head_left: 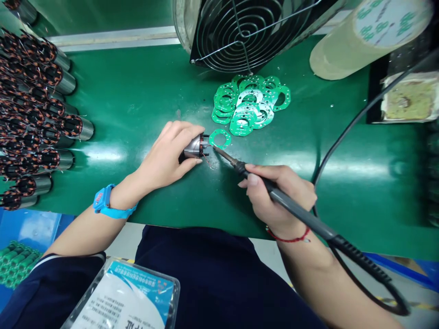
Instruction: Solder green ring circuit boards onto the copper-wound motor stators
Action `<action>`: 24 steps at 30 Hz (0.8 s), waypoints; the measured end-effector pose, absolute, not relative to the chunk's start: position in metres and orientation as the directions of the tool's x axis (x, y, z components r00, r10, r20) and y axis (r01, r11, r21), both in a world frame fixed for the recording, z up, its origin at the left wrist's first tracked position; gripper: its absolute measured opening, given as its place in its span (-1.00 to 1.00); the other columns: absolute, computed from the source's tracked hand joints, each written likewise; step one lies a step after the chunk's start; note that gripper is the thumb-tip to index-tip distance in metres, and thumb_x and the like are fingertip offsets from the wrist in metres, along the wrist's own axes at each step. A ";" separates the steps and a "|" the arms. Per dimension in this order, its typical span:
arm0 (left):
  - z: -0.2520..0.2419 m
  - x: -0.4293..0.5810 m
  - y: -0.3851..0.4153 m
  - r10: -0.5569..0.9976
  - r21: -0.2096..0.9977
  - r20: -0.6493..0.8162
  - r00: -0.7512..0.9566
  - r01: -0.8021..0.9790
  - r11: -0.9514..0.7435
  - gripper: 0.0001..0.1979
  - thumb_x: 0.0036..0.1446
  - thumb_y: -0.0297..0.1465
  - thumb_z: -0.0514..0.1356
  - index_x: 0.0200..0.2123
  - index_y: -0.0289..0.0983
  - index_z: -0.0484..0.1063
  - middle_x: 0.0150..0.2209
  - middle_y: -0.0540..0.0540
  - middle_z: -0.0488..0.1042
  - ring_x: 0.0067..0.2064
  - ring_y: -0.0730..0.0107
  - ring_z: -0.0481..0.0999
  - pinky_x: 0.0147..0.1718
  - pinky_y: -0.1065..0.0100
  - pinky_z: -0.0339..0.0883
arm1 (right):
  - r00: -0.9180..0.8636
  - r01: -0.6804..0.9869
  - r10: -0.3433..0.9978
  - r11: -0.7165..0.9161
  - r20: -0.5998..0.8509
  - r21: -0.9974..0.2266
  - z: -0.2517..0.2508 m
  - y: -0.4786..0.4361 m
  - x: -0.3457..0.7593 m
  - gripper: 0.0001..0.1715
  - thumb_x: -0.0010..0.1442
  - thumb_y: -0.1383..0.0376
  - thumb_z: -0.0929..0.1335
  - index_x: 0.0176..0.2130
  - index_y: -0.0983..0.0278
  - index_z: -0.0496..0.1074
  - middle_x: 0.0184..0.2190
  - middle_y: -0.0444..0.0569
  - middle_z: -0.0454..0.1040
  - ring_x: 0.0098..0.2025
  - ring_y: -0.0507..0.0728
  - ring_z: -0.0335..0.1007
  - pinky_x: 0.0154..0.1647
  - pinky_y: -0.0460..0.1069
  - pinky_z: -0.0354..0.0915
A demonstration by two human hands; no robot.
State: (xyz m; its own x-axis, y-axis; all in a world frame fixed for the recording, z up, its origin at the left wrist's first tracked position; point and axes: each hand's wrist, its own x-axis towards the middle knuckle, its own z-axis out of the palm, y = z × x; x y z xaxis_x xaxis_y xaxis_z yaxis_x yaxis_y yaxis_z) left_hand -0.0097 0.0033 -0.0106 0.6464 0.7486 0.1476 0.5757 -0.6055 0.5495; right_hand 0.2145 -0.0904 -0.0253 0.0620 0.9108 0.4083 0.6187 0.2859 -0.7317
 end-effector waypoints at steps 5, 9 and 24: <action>-0.010 -0.010 0.003 0.754 0.557 0.124 0.645 0.584 -0.591 -0.52 0.16 -0.30 0.22 0.14 -0.19 0.26 0.05 -0.19 0.37 0.09 0.04 0.32 0.11 -0.10 0.20 | 0.286 0.392 0.899 0.206 0.331 -0.897 -0.032 -0.094 0.216 -0.81 0.23 0.19 0.37 -0.14 0.14 0.50 -0.43 -0.13 0.55 -0.56 0.07 0.50 -0.63 -0.03 0.40; -0.009 -0.009 0.004 0.753 0.551 0.116 0.648 0.589 -0.591 -0.53 0.16 -0.33 0.21 0.14 -0.20 0.27 0.05 -0.19 0.36 0.08 0.04 0.32 0.10 -0.10 0.21 | 0.323 0.461 0.884 0.166 0.339 -0.872 -0.035 -0.092 0.219 -0.75 0.20 0.15 0.39 -0.10 0.12 0.47 -0.28 -0.07 0.56 -0.42 0.12 0.54 -0.44 0.05 0.49; -0.007 -0.008 0.003 0.740 0.529 0.151 0.656 0.579 -0.621 -0.53 0.14 -0.41 0.22 0.13 -0.25 0.29 0.02 -0.20 0.39 0.05 0.09 0.36 0.05 0.00 0.26 | 0.112 0.441 0.971 0.144 0.213 -0.886 -0.028 -0.085 0.224 -0.55 0.33 0.23 0.29 0.18 0.00 0.25 -0.27 -0.14 0.61 -0.41 0.09 0.58 -0.37 0.03 0.52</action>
